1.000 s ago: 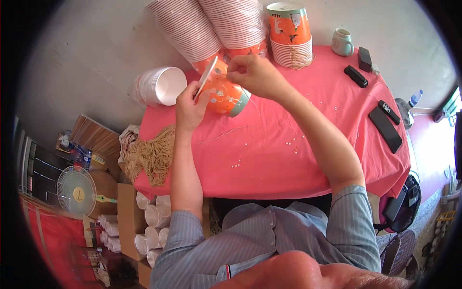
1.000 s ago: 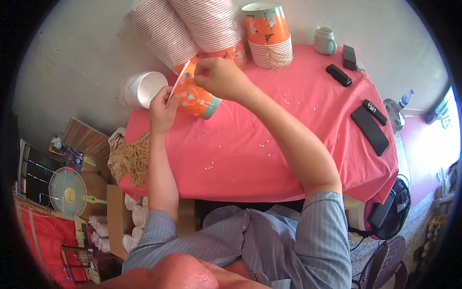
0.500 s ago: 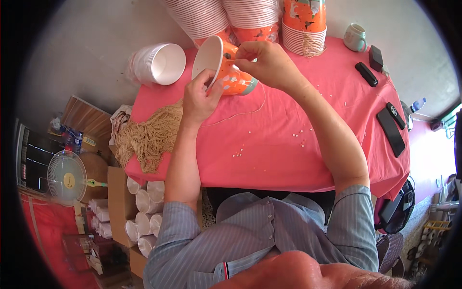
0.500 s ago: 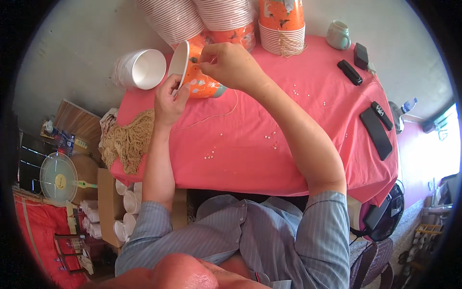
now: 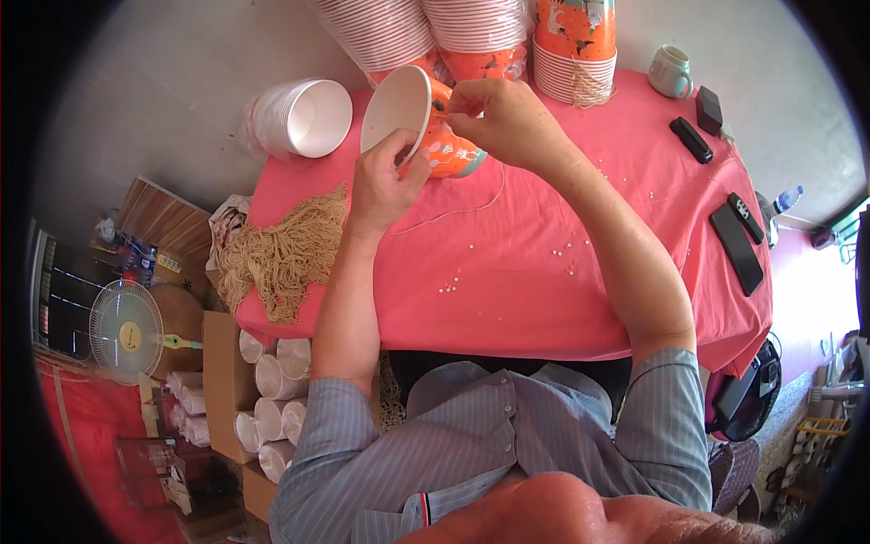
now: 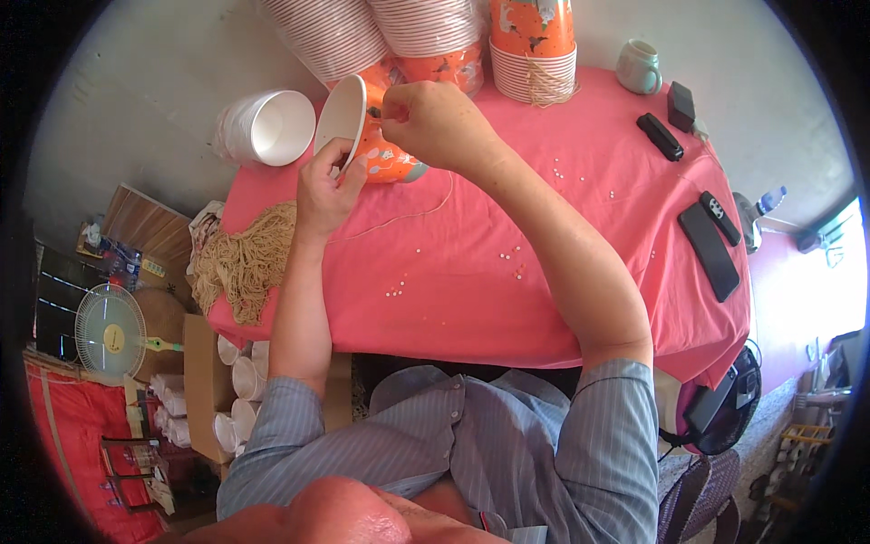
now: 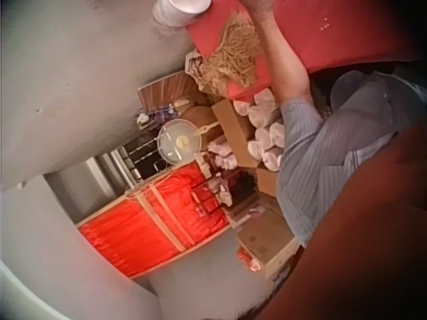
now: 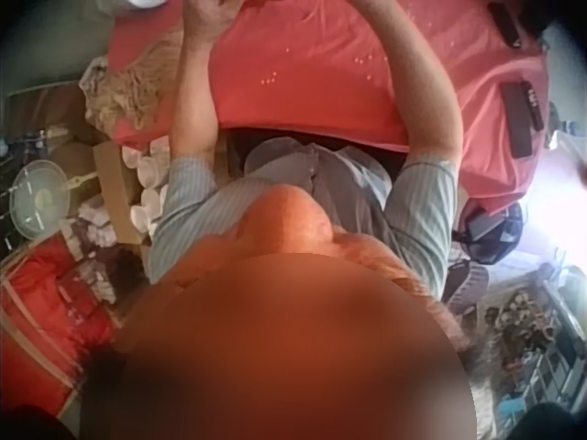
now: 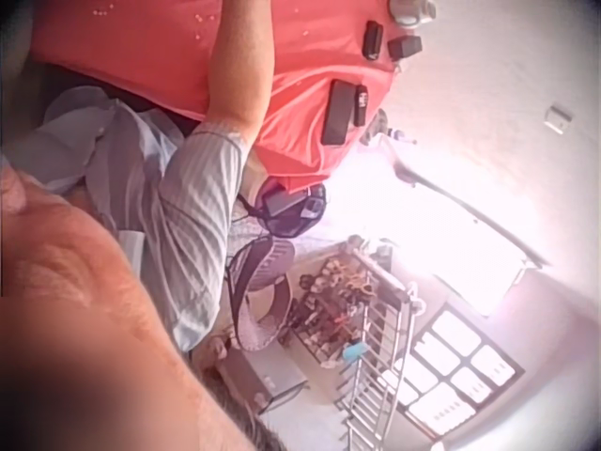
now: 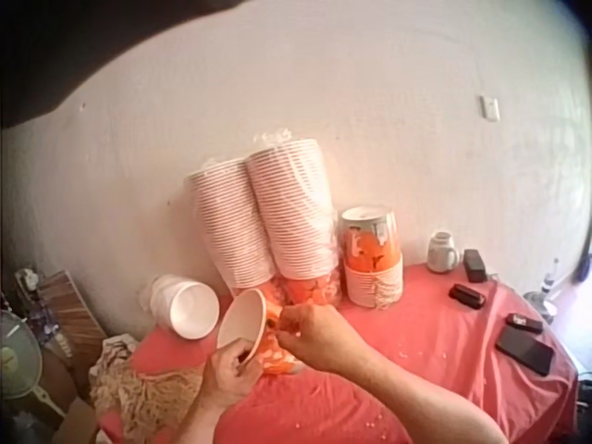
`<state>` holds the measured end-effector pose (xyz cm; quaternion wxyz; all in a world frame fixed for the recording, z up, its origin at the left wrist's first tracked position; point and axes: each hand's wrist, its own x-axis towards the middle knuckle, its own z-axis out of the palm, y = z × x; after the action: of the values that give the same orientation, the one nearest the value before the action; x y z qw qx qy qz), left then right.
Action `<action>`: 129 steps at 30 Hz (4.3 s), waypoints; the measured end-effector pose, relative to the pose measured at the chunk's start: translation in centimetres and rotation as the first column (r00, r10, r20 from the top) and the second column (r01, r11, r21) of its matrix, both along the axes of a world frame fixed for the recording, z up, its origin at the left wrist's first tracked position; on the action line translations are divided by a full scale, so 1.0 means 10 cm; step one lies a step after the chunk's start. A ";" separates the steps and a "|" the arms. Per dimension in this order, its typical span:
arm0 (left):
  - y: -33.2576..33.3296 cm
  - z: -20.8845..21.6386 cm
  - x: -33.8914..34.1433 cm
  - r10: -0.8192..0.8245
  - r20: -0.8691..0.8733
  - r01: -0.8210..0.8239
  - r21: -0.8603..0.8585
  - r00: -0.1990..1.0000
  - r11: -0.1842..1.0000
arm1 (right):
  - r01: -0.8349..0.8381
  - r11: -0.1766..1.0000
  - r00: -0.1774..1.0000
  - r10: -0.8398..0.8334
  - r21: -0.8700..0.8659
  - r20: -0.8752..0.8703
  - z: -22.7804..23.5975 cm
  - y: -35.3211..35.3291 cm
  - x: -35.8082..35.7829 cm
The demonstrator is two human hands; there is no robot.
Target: The person is putting rubber bands around the rims of paper cups.
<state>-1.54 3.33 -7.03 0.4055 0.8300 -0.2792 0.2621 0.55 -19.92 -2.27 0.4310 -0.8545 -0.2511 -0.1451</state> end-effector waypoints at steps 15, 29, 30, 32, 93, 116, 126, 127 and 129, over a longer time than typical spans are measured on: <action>-0.09 0.26 -0.04 -0.133 0.115 0.107 0.203 0.985 0.973 | -0.052 0.999 0.998 0.052 0.006 -0.047 -0.09 -0.05 0.10; -0.10 0.22 0.20 -0.217 -0.308 0.189 -0.119 0.926 0.975 | -0.062 0.998 0.996 0.061 -0.011 -0.069 -0.09 -0.06 0.10; -0.13 0.24 0.20 -0.152 -0.308 0.136 -0.073 0.939 0.988 | -0.057 0.998 0.997 0.055 -0.027 -0.060 -0.10 -0.06 0.10; -0.19 0.31 0.15 -0.088 -0.301 0.085 -0.023 0.949 0.996 | -0.054 0.998 0.997 0.052 -0.032 -0.051 -0.11 -0.06 0.11; -0.17 -0.46 0.39 -0.287 -0.472 -0.027 -0.553 0.833 0.833 | -0.187 0.973 0.797 0.229 0.131 -0.559 -0.63 0.14 0.30; -0.16 -0.41 0.24 -0.532 -0.548 -0.080 -0.741 0.646 0.667 | -0.331 0.675 0.913 0.052 -0.659 -0.405 -0.44 0.35 -0.09; -0.11 -0.47 0.28 -0.618 -0.437 -0.044 -0.837 0.653 0.545 | -0.264 0.917 0.650 0.397 0.298 -0.648 -0.33 -0.22 0.22; -0.11 -0.47 0.28 -0.635 -0.425 -0.034 -0.846 0.645 0.533 | -0.266 0.917 0.650 0.398 0.296 -0.648 -0.34 -0.20 0.24; -0.13 -0.46 0.27 -0.654 -0.413 -0.020 -0.854 0.633 0.520 | -0.133 0.888 0.604 0.425 0.441 -0.675 -0.39 -0.17 0.30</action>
<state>1.15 2.07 -11.61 0.8476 0.5137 -0.1166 -0.0647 3.54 -21.62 -6.20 0.6560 -0.6950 -0.1513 0.2524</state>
